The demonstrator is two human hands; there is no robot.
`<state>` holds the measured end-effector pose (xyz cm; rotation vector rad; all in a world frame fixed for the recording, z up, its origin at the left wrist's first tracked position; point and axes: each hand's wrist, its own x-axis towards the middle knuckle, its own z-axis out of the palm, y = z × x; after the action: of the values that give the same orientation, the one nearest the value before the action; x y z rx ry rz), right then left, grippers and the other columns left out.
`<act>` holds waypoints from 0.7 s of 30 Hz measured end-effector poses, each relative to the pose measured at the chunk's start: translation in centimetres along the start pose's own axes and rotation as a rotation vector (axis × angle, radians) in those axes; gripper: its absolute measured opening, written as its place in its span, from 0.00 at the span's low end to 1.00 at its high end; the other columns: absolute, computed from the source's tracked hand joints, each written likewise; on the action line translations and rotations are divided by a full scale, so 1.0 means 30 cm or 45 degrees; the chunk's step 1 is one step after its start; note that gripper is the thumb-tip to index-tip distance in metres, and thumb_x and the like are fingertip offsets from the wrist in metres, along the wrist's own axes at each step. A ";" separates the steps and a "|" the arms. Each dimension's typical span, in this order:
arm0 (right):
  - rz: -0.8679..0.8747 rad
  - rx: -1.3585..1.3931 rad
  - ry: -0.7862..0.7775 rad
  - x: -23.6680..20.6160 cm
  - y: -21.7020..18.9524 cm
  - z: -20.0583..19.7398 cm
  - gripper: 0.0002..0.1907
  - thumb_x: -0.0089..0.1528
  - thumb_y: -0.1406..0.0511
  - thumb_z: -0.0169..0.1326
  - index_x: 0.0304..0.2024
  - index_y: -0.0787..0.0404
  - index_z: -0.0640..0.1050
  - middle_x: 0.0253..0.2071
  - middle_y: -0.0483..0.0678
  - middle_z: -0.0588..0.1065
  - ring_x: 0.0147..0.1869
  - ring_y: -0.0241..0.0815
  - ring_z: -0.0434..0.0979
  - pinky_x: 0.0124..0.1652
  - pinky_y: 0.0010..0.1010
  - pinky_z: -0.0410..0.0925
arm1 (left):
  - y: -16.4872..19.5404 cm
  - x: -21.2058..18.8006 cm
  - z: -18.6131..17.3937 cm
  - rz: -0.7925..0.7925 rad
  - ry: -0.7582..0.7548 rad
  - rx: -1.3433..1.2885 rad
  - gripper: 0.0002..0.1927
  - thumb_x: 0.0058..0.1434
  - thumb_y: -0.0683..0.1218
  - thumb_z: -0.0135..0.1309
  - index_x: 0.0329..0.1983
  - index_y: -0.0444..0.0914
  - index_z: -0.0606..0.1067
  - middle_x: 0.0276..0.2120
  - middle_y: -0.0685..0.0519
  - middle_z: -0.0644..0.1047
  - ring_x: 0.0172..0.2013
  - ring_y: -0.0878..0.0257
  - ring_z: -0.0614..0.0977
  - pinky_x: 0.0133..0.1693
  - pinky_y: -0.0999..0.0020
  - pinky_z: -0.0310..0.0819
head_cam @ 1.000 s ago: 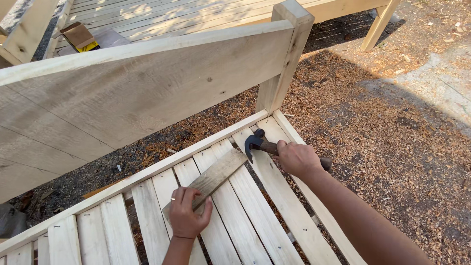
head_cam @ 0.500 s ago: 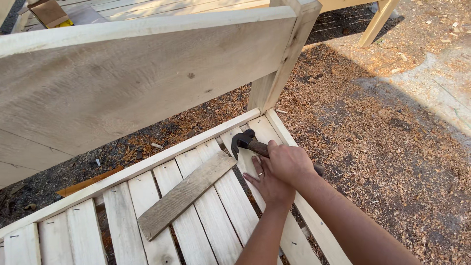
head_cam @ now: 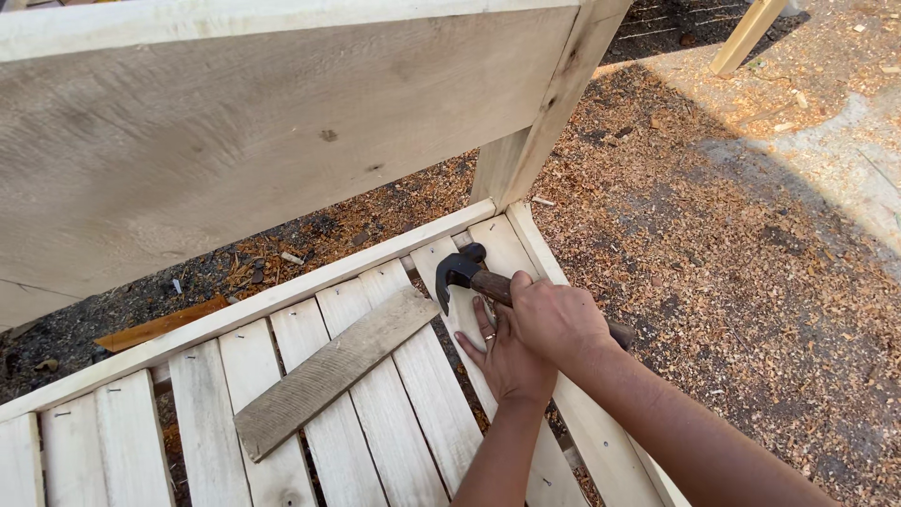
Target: The person hammers nails into a slatted wooden frame using a claw hammer, holding each slat steady with the other hand. They reposition along the frame, press nails in place, and drive them flush, working across several slats of the partially built furniture piece.
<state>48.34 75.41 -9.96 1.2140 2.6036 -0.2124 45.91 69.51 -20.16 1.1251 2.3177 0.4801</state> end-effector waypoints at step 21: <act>0.560 1.261 0.461 0.000 0.050 0.153 0.28 0.66 0.47 0.46 0.40 0.69 0.73 0.26 0.60 0.78 0.32 0.59 0.83 0.35 0.47 0.73 | -0.027 0.010 0.035 0.135 0.255 -0.070 0.38 0.64 0.51 0.46 0.74 0.31 0.51 0.74 0.45 0.54 0.76 0.49 0.38 0.66 0.33 0.15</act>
<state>50.28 75.26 -14.37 2.2558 2.4163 -1.4128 45.88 69.38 -21.51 1.2274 2.4048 0.7221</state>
